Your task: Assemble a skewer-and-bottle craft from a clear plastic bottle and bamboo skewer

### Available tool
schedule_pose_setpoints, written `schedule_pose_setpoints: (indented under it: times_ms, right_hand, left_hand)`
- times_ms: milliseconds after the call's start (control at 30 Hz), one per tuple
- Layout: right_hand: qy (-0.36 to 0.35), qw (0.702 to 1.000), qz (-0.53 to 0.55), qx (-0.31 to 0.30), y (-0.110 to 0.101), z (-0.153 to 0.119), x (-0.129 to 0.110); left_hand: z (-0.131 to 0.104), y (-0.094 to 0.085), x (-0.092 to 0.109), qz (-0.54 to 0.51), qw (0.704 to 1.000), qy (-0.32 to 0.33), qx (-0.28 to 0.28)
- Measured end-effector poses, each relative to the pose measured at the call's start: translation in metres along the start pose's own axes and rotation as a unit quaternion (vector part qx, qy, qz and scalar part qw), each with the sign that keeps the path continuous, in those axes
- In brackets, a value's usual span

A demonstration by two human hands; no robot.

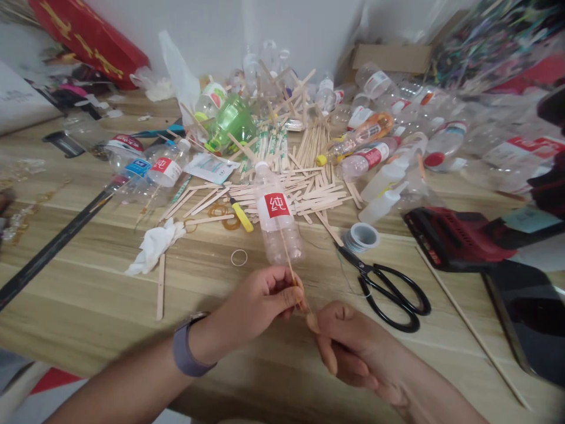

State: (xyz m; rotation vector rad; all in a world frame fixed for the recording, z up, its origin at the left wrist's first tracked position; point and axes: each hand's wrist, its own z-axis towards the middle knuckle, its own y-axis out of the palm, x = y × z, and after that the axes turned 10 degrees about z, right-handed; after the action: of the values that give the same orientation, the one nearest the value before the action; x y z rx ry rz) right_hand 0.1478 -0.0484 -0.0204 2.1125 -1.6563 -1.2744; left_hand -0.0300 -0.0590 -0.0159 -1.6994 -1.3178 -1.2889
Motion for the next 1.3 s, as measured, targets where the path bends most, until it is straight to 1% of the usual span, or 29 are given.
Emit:
schedule_pose_setpoints:
  times_ms: [33, 67, 100, 133, 200, 233, 267, 300, 333, 400, 500, 567, 667, 767, 867, 933, 1000, 1033, 1167, 1233, 1300]
  right_hand:
    - [-0.01, 0.998, -0.061, 0.003, -0.002, -0.002, -0.004]
    - [-0.031, 0.991, -0.129, 0.021, -0.003, -0.005, -0.008]
    - [-0.063, 0.976, -0.201, 0.053, -0.005, -0.006, -0.012]
    - [-0.103, 0.952, -0.272, 0.095, -0.005, -0.007, -0.015]
    - [-0.192, 0.885, -0.384, 0.18, -0.006, -0.008, -0.021]
    - [-0.232, 0.854, -0.416, 0.207, -0.006, -0.007, -0.022]
    - [-0.265, 0.833, -0.433, 0.221, -0.007, -0.006, -0.023]
    - [-0.291, 0.821, -0.435, 0.228, -0.007, -0.005, -0.023]
    - [-0.309, 0.817, -0.429, 0.23, -0.007, -0.004, -0.022]
    - [-0.314, 0.833, -0.405, 0.208, -0.006, -0.001, -0.02]
    - [-0.292, 0.862, -0.382, 0.161, -0.003, 0.003, -0.016]
    - [-0.291, 0.868, -0.37, 0.155, 0.0, 0.005, -0.013]
    - [-0.312, 0.876, -0.333, 0.157, 0.004, 0.006, -0.009]
    - [-0.32, 0.899, -0.265, 0.138, 0.006, 0.007, -0.006]
    - [-0.295, 0.94, -0.134, 0.104, 0.009, 0.01, -0.003]
    - [-0.276, 0.955, -0.032, 0.098, 0.012, 0.011, -0.002]
    - [-0.268, 0.957, 0.034, 0.109, 0.016, 0.011, -0.003]
    - [-0.269, 0.955, 0.048, 0.116, 0.017, 0.011, -0.003]
    - [-0.294, 0.946, 0.051, 0.127, 0.019, 0.01, -0.005]
    - [-0.302, 0.942, 0.052, 0.138, 0.017, 0.01, -0.006]
    - [-0.295, 0.94, 0.066, 0.157, 0.015, 0.009, -0.006]
  left_hand:
    - [-0.001, 0.001, 0.0, 0.003, 1.0, -0.001, -0.008]
    - [-0.001, 0.001, 0.0, 0.007, 1.0, -0.003, -0.012]
    - [-0.002, 0.002, -0.001, 0.012, 1.0, -0.007, -0.013]
    - [-0.003, 0.003, -0.001, 0.018, 1.0, -0.012, -0.012]
    - [-0.003, 0.003, -0.001, 0.028, 0.999, -0.021, -0.009]
    - [-0.004, 0.004, -0.002, 0.028, 0.999, -0.022, -0.008]
    - [-0.004, 0.004, -0.002, 0.025, 0.999, -0.021, -0.008]
    - [-0.003, 0.005, -0.003, 0.02, 1.0, -0.019, -0.009]
    - [-0.003, 0.005, -0.003, 0.01, 1.0, -0.017, -0.009]
    - [-0.003, 0.007, -0.005, -0.016, 1.0, -0.023, -0.012]
    - [-0.002, 0.009, -0.01, -0.062, 0.997, -0.04, -0.008]
    - [0.0, 0.009, -0.013, -0.108, 0.992, -0.058, -0.008]
    - [0.001, 0.01, -0.017, -0.179, 0.98, -0.088, -0.017]
    - [0.001, 0.011, -0.02, -0.206, 0.974, -0.091, -0.005]
    - [-0.001, 0.015, -0.021, -0.166, 0.984, -0.058, 0.011]
    - [-0.003, 0.019, -0.021, -0.113, 0.993, -0.031, 0.022]
    - [-0.006, 0.021, -0.02, -0.047, 0.998, -0.012, 0.041]
    - [-0.007, 0.022, -0.019, -0.011, 0.998, -0.005, 0.054]
    - [-0.012, 0.022, -0.015, 0.098, 0.989, 0.033, 0.102]
    - [-0.014, 0.021, -0.011, 0.138, 0.982, 0.056, 0.113]
    - [-0.017, 0.02, -0.008, 0.184, 0.972, 0.08, 0.125]
